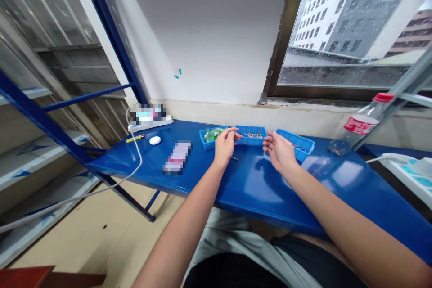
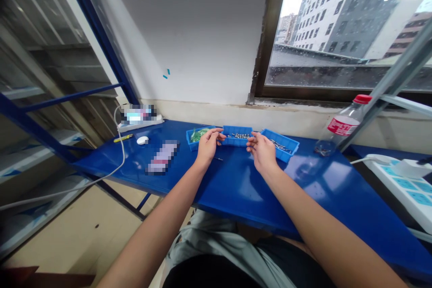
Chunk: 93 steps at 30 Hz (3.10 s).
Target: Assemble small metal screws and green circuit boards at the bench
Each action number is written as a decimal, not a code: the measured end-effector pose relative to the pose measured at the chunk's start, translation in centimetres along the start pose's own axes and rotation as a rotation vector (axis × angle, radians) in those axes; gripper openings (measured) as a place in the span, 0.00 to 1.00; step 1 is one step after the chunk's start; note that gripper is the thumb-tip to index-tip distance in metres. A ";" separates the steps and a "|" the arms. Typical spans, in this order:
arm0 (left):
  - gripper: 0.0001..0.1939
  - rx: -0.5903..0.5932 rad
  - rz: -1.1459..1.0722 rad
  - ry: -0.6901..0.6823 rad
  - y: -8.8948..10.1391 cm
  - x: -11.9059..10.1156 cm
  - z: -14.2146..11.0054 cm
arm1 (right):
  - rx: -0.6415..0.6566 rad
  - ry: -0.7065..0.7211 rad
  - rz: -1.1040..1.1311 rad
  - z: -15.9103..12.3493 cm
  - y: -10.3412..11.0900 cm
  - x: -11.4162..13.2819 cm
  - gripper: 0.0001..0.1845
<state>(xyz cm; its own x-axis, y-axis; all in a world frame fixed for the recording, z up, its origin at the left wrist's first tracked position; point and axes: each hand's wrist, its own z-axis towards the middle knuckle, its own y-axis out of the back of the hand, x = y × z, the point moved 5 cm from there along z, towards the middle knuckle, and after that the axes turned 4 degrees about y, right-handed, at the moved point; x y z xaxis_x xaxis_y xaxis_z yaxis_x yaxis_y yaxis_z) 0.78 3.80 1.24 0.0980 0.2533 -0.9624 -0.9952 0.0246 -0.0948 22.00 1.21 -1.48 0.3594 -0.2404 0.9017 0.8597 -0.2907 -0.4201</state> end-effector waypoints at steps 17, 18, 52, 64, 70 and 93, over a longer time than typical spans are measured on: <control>0.15 0.002 0.038 -0.034 -0.2 -0.5 -0.4 | 1.074 0.869 -1.017 -7.4 -7.7 -0.9 0.14; 0.15 0.005 0.038 -0.032 -0.2 -0.5 -0.4 | 1.072 0.866 -1.041 -7.2 -7.5 -0.9 0.15; 0.16 0.053 0.102 0.004 -0.6 0.4 -0.2 | 0.843 0.813 -1.326 -2.9 -4.2 -0.6 0.16; 0.16 0.090 0.117 0.010 -0.9 0.1 -0.5 | 0.763 0.757 -1.286 -2.6 -4.1 -0.9 0.14; 0.16 0.091 0.117 0.019 -0.9 -0.1 -0.6 | 0.729 0.784 -1.187 -2.6 -4.0 -0.8 0.19; 0.19 0.347 0.538 -0.185 -2.4 -0.6 -2.0 | 0.305 0.336 -0.497 -1.6 -3.0 0.9 0.25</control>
<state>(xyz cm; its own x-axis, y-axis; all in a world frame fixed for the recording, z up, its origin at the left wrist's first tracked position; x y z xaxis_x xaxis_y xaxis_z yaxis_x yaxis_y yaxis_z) 3.15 1.66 1.51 -0.3838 0.4779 -0.7901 -0.8506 0.1501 0.5040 19.18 0.39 0.47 -0.1960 -0.4348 0.8789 0.9754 -0.1782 0.1294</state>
